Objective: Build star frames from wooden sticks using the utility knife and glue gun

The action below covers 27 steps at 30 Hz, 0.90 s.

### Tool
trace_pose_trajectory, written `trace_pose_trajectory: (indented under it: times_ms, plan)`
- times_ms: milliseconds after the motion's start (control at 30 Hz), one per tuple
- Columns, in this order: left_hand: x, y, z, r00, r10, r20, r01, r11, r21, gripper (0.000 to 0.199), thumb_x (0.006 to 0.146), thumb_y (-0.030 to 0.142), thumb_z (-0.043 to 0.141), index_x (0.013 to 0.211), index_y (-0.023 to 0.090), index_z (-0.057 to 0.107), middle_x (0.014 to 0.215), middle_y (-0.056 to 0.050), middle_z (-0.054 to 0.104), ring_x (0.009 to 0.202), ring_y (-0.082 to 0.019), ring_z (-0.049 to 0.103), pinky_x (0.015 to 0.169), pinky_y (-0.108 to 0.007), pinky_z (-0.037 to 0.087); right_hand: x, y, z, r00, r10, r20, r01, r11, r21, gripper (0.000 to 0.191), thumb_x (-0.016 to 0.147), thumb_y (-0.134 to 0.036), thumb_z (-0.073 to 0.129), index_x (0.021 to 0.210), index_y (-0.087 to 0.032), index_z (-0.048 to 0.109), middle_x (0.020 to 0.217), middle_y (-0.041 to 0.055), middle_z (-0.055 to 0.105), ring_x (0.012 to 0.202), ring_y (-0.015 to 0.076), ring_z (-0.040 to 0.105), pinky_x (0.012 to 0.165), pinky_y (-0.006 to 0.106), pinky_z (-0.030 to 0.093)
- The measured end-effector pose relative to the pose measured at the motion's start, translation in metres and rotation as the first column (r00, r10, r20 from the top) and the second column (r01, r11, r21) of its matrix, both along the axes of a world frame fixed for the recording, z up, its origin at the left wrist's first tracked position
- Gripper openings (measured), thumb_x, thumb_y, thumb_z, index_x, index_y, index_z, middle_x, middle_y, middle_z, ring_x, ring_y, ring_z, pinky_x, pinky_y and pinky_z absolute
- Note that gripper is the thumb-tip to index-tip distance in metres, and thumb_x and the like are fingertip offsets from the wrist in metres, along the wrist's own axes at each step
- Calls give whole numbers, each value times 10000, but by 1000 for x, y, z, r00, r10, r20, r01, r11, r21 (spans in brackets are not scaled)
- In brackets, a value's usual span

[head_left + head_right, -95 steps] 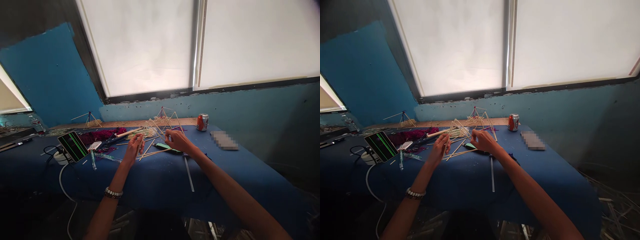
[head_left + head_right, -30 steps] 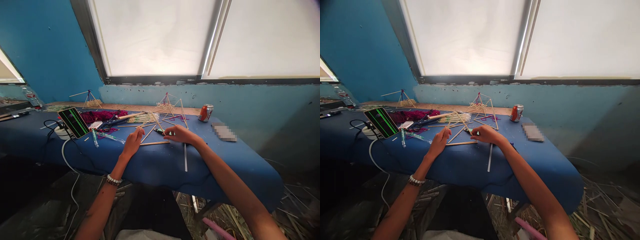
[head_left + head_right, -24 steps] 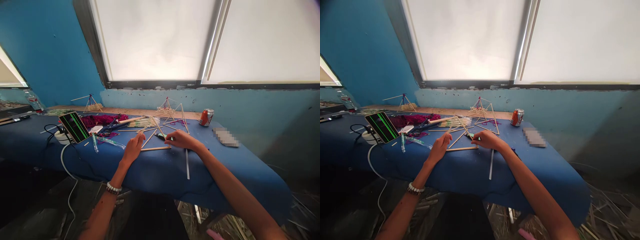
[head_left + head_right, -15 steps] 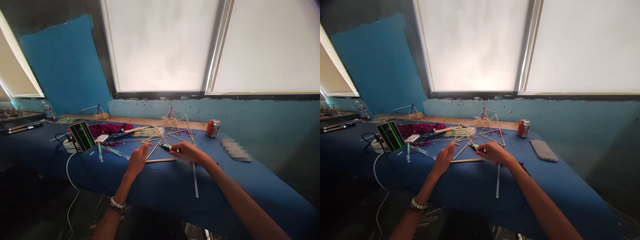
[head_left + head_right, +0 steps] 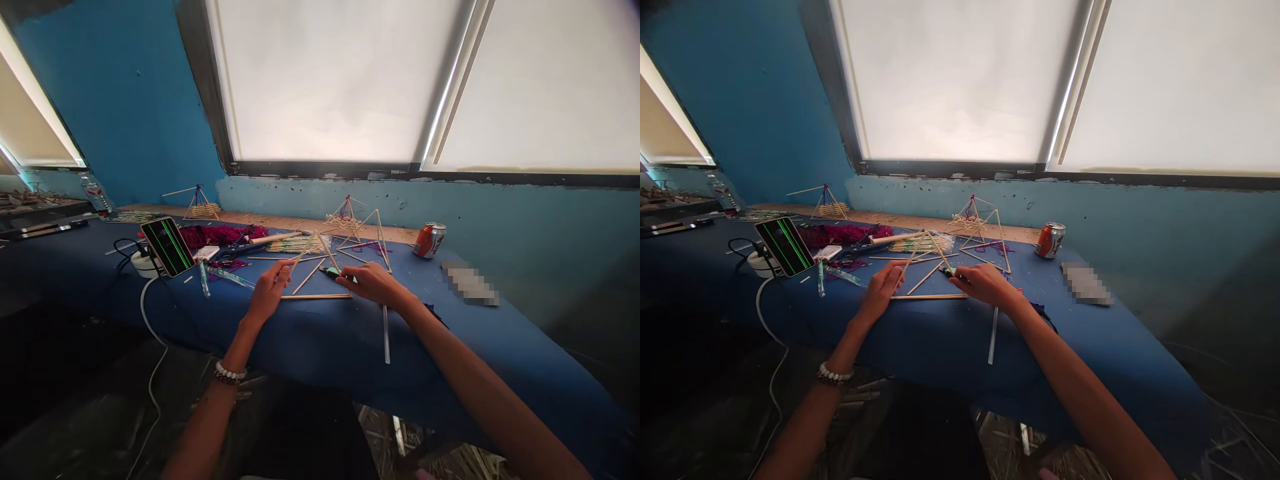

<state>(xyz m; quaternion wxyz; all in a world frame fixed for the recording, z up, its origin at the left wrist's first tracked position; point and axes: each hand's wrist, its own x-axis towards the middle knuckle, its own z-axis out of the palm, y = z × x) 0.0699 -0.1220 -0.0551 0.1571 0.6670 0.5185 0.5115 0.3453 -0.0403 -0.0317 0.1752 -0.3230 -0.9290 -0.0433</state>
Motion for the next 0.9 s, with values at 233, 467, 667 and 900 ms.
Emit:
trace_pose_trajectory:
  times_ms: [233,467,667,900]
  plan:
    - [-41,-23,-2,996,2,-91,-12,995,-101,364,896,524,616,1054,232,765,1010,-61,739,835,-195,644,753,-294,512,-1,1,-1,1000,-9,-16,9,1000,9,367,1028,-482,438,934,-235,693,655,38,667,614,189,612,571,293,231]
    - [-45,-21,-13,990,19,-137,-20,1000,-2,267,855,466,682,888,215,768,937,-57,749,868,-209,647,830,-339,500,-1,2,-1,1000,-11,-14,11,999,-39,358,1026,-481,447,908,-240,683,674,29,685,613,181,611,586,282,262]
    - [-47,-23,-17,979,56,-195,-57,998,2,244,868,448,683,902,222,767,886,-40,734,829,-194,640,773,-309,471,1,1,0,999,-10,-32,8,999,-53,346,1023,-484,456,933,-245,690,671,28,684,616,183,612,586,282,264]
    - [-46,-23,-19,984,68,-166,-69,998,-1,229,860,432,695,922,221,762,969,-45,754,917,-213,671,856,-324,496,1,-1,2,999,-10,-33,8,999,-53,362,1030,-487,453,899,-244,687,665,24,676,623,180,606,595,281,253]
